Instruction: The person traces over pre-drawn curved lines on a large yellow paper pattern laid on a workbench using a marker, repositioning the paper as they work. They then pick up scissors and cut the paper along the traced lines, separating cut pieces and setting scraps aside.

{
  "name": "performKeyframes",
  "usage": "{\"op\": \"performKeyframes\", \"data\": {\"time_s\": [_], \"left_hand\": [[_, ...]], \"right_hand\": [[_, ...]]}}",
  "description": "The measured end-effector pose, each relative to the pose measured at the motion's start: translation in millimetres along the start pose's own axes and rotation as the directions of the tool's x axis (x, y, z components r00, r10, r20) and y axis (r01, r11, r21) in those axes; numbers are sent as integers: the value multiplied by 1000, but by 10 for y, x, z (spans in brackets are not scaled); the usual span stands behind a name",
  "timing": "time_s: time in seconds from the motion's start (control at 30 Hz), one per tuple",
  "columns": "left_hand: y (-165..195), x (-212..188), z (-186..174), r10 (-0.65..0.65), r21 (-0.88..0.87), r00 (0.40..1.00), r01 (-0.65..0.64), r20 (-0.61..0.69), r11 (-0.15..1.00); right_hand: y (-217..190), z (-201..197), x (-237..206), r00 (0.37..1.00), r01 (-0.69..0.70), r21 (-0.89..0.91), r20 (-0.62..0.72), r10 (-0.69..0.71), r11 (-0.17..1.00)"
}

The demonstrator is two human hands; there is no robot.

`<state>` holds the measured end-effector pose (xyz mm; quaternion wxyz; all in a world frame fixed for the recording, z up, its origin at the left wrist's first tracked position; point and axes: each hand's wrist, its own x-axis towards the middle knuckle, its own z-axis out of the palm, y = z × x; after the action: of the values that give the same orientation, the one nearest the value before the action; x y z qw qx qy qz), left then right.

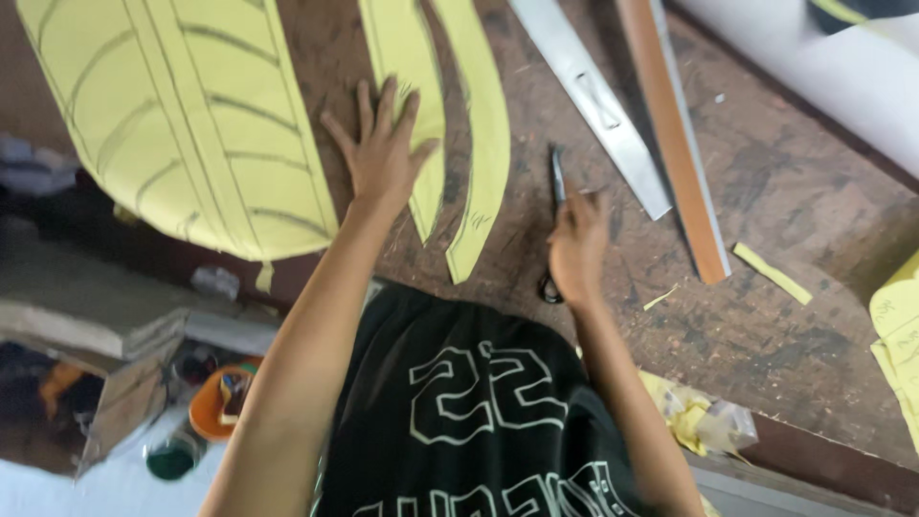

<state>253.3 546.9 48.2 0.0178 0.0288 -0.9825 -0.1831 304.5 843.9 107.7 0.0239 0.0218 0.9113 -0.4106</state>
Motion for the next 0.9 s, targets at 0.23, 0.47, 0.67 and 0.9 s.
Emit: {"op": "performKeyframes", "data": {"time_s": [0.23,0.47,0.67,0.9], "left_hand": [[180,1,-77,-38,12,999,38,16,999],[563,-71,-292,-312,-457,940,220,-135,862],[550,171,-303,-602,-753,763,535,236,383],[541,153,-225,-535,-791,761,558,368,250]], "right_hand": [[-9,430,306,989,146,-178,15,-145,973],[-440,854,868,992,121,-446,22,-124,887],[-692,995,894,995,-21,-182,89,37,983],[-667,892,1118,960,-259,135,142,240,956]]}}
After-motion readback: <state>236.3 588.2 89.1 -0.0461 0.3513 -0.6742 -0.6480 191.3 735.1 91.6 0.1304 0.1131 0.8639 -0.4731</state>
